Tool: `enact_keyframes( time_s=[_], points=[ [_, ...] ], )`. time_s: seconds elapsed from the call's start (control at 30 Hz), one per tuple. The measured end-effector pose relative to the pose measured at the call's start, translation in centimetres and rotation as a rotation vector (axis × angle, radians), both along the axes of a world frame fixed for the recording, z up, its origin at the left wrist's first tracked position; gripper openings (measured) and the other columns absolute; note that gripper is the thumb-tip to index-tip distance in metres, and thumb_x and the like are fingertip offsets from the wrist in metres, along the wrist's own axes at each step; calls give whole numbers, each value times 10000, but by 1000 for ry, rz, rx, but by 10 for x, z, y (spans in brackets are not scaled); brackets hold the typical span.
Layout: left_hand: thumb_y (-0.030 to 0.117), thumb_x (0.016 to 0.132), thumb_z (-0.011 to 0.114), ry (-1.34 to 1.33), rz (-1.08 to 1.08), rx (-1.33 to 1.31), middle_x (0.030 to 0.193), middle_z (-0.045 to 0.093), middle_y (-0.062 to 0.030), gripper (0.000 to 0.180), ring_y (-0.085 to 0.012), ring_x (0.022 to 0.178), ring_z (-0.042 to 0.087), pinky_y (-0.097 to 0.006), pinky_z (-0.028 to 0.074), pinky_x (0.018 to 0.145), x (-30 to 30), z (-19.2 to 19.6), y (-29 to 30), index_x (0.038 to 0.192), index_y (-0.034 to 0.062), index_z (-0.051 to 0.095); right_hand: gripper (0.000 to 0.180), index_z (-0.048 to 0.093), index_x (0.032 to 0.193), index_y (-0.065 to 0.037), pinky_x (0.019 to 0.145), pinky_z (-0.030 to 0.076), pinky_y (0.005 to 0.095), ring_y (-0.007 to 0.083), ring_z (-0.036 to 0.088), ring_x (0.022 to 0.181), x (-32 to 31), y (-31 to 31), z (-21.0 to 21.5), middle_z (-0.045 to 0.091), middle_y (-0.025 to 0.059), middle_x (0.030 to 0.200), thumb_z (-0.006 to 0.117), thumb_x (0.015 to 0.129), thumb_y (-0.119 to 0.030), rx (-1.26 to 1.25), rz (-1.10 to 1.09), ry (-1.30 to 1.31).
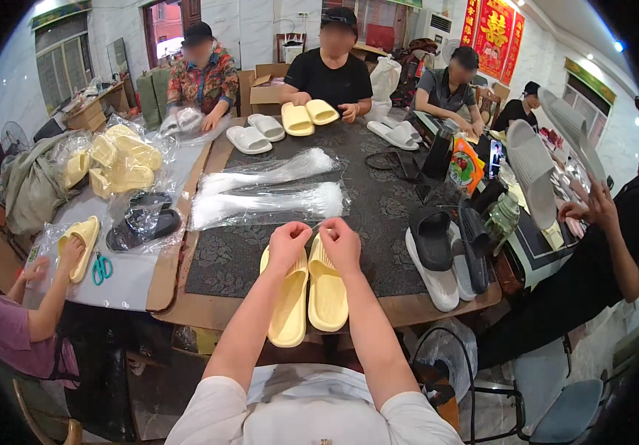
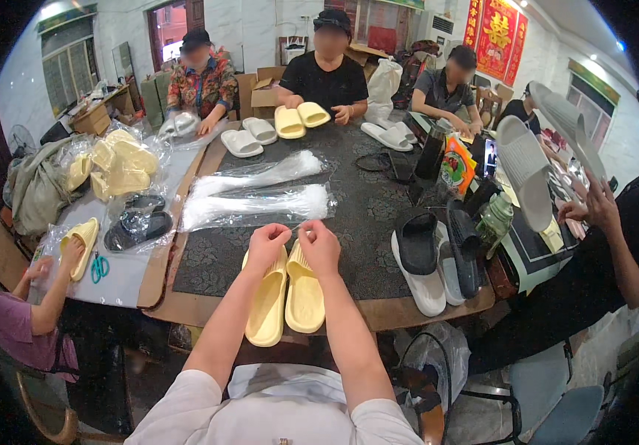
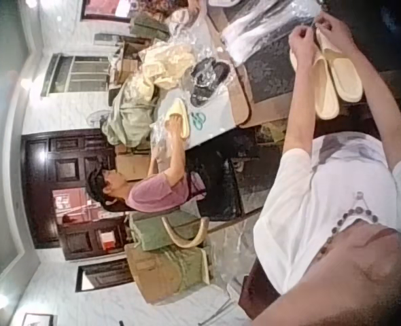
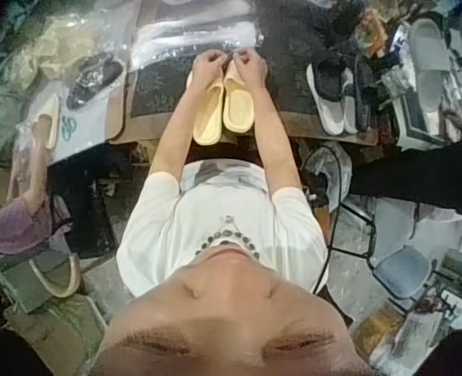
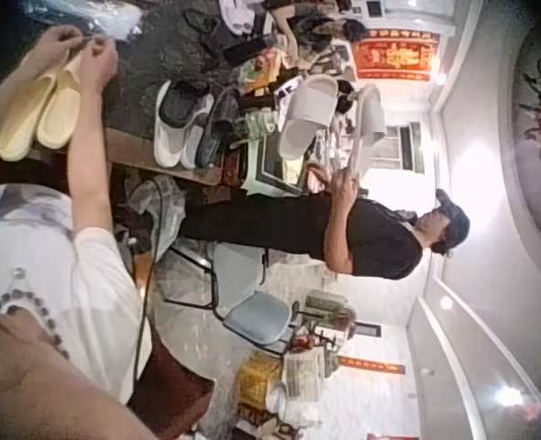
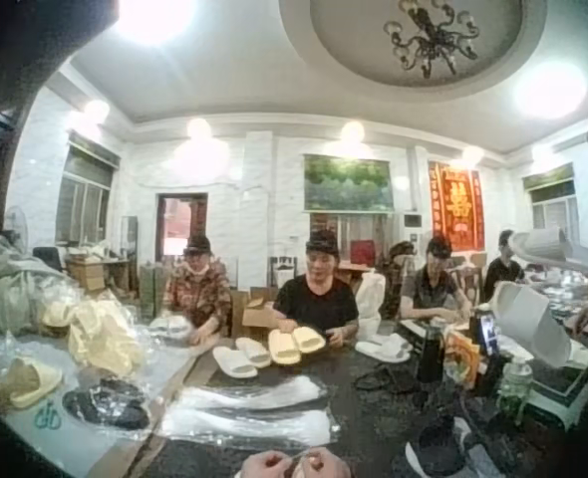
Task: The person secures pairs of slide sandals together by inserting and fastening plastic ties through them by hand.
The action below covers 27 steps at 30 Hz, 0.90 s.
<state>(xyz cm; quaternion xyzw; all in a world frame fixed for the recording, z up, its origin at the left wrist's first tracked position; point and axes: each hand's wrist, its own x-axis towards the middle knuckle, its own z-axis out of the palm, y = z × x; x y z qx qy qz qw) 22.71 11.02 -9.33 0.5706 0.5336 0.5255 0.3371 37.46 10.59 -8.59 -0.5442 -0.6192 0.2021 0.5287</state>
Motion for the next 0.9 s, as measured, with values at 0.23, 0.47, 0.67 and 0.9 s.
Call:
enact_keyframes(
  time_s=[0.23,0.47,0.67,0.9],
  points=[
    [138,830,693,-13,-24,-1,752,667,-5,163,-60,678,568,-235,463,635,7,5,-2,894,-12,698,115,652,915,-87,499,390,317,118,489,494,4,4,-6,542,20,555,674,849,-179,5,-62,72],
    [135,826,692,-2,11,-5,741,660,-2,158,-55,670,561,-230,457,628,0,-2,1,892,-8,699,129,654,926,-78,520,405,295,112,519,517,1,-5,5,571,24,588,678,849,-179,27,123,-137],
    [135,822,684,30,-7,15,748,662,-7,158,-57,673,558,-231,457,630,5,3,-2,900,-2,699,124,647,943,-58,517,390,266,64,494,543,6,0,-2,576,10,609,666,869,-155,-2,59,85],
    [191,817,680,4,8,30,748,692,-56,195,-120,667,629,-278,500,653,6,0,2,913,24,713,141,659,935,-97,551,448,322,189,567,540,6,3,-4,618,47,628,668,858,-214,15,-3,187]
  ],
)
